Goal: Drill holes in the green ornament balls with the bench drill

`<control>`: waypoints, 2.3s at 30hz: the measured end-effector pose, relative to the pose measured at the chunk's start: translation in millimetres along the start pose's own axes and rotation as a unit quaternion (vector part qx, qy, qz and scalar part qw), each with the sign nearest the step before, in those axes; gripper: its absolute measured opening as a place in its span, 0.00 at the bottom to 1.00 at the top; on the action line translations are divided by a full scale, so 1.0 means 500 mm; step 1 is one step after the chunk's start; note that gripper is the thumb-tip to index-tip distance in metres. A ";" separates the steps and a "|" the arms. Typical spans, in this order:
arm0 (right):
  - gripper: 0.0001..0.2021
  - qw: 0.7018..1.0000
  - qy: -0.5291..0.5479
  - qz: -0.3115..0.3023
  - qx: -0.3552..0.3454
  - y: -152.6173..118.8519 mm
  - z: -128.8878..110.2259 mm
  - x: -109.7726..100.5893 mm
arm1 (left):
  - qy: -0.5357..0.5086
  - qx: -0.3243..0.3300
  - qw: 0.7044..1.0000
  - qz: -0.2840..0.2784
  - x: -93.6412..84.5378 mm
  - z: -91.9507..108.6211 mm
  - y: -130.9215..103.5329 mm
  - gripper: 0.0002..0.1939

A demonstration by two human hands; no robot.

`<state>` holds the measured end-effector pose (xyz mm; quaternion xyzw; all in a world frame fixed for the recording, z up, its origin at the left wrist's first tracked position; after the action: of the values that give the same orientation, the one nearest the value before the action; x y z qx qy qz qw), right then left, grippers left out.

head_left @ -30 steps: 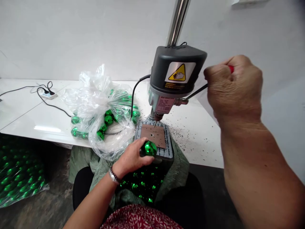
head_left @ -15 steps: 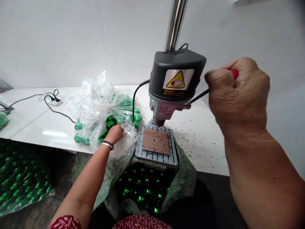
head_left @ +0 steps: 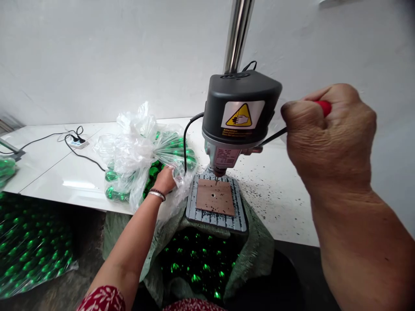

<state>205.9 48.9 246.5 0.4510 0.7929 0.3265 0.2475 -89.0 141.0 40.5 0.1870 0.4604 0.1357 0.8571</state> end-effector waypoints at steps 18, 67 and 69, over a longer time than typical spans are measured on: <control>0.11 0.997 0.014 -0.048 0.066 -0.008 -0.012 0.006 | -0.576 -0.309 0.746 -0.126 -0.005 0.134 -0.219 0.37; 0.10 0.997 0.060 -0.044 -0.027 -0.031 -0.021 -0.017 | -0.215 -0.156 0.953 -0.148 0.101 0.178 -0.145 0.30; 0.08 0.995 0.079 -0.016 -0.059 -0.052 -0.022 -0.037 | -0.210 -0.164 0.951 -0.156 0.104 0.176 -0.147 0.31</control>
<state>192.5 19.5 236.2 0.3955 0.7966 0.4029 0.2159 17.4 79.2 13.9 -0.0061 0.2650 0.0312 0.9637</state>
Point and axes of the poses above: each hand's wrist, its own y-axis towards the middle knuckle, its own x-axis out of the palm, z = x × y, the point moved 8 cm from there along y, towards the middle knuckle, and after that the axes turned 14 degrees about z, right-handed, at the moved point
